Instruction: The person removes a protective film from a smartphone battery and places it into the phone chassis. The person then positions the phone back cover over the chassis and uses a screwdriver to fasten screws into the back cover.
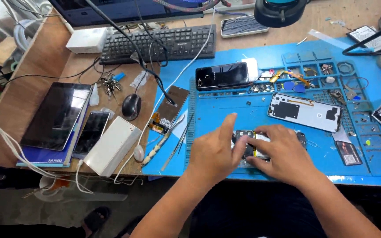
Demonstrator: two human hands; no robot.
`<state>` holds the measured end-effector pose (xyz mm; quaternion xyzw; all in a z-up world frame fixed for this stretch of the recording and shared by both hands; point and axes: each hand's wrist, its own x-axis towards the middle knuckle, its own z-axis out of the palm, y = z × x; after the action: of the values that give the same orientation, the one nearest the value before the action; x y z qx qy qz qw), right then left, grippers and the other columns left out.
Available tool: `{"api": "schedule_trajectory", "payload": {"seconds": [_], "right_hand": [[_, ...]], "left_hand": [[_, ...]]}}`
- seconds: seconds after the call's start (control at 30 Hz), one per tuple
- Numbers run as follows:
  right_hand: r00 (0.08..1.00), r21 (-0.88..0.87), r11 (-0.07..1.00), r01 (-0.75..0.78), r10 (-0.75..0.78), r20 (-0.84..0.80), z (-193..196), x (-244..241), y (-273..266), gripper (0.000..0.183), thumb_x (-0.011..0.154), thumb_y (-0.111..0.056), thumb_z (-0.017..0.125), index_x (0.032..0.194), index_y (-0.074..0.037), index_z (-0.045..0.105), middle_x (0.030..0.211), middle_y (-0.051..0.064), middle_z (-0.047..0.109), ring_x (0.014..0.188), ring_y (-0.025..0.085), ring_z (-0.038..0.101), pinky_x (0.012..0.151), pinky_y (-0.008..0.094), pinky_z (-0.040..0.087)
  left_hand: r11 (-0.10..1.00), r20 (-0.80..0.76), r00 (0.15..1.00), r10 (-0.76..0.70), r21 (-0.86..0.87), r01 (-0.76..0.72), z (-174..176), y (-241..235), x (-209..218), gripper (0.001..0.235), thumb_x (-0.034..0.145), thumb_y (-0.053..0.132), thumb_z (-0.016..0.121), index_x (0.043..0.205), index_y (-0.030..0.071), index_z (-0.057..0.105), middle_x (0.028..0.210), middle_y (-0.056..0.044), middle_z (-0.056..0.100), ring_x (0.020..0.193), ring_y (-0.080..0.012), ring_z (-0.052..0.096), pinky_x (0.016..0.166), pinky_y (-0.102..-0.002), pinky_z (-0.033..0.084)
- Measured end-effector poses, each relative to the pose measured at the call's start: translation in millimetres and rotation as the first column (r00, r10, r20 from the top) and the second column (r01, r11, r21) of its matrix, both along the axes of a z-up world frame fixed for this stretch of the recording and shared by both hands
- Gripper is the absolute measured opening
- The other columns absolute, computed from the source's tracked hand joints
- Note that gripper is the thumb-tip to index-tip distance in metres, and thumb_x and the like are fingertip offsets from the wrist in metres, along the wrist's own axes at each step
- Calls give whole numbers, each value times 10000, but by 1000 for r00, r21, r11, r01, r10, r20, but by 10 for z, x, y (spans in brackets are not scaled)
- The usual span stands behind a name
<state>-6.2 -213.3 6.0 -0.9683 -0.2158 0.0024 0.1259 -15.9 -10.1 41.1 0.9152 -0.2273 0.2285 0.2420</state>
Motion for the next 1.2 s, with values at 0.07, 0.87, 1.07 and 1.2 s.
{"api": "schedule_trajectory", "payload": {"seconds": [0.07, 0.87, 1.07, 1.2], "right_hand": [[1000, 0, 1000, -1, 1, 12, -43, -10, -18, 408, 776, -484, 805, 1143, -305, 794, 1272, 48, 701, 1288, 274, 601, 1073, 474, 476], [990, 470, 880, 70, -119, 74, -466, 149, -229, 127, 872, -169, 763, 990, -179, 811, 1000, -17, 762, 1059, 212, 693, 946, 380, 531], [979, 370, 907, 202, -185, -81, -72, 292, -206, 194, 939, -132, 689, 1094, -84, 794, 1015, 94, 762, 1035, 289, 720, 885, 394, 584], [976, 217, 955, 201, -178, -121, 103, 324, -191, 226, 949, -147, 660, 1118, -81, 795, 1024, 118, 777, 1065, 283, 724, 924, 391, 572]], "left_hand": [[996, -29, 998, -61, -74, 59, 36, -11, -19, 496, 992, 295, 571, 1372, -16, 501, 619, -79, 603, 465, -195, 595, 401, -312, 503], [926, 40, 997, -68, -370, 78, -263, -61, 4, 509, 960, 59, 683, 1408, -63, 474, 857, -159, 743, 753, -272, 772, 630, -353, 657], [927, 27, 998, -61, -370, 67, -308, -38, 1, 502, 964, 81, 685, 1408, -46, 488, 849, -147, 746, 746, -263, 773, 624, -346, 654], [921, 36, 998, -51, -385, 61, -334, -36, 8, 506, 960, 86, 694, 1408, -37, 496, 854, -137, 748, 755, -255, 774, 638, -343, 657]]}}
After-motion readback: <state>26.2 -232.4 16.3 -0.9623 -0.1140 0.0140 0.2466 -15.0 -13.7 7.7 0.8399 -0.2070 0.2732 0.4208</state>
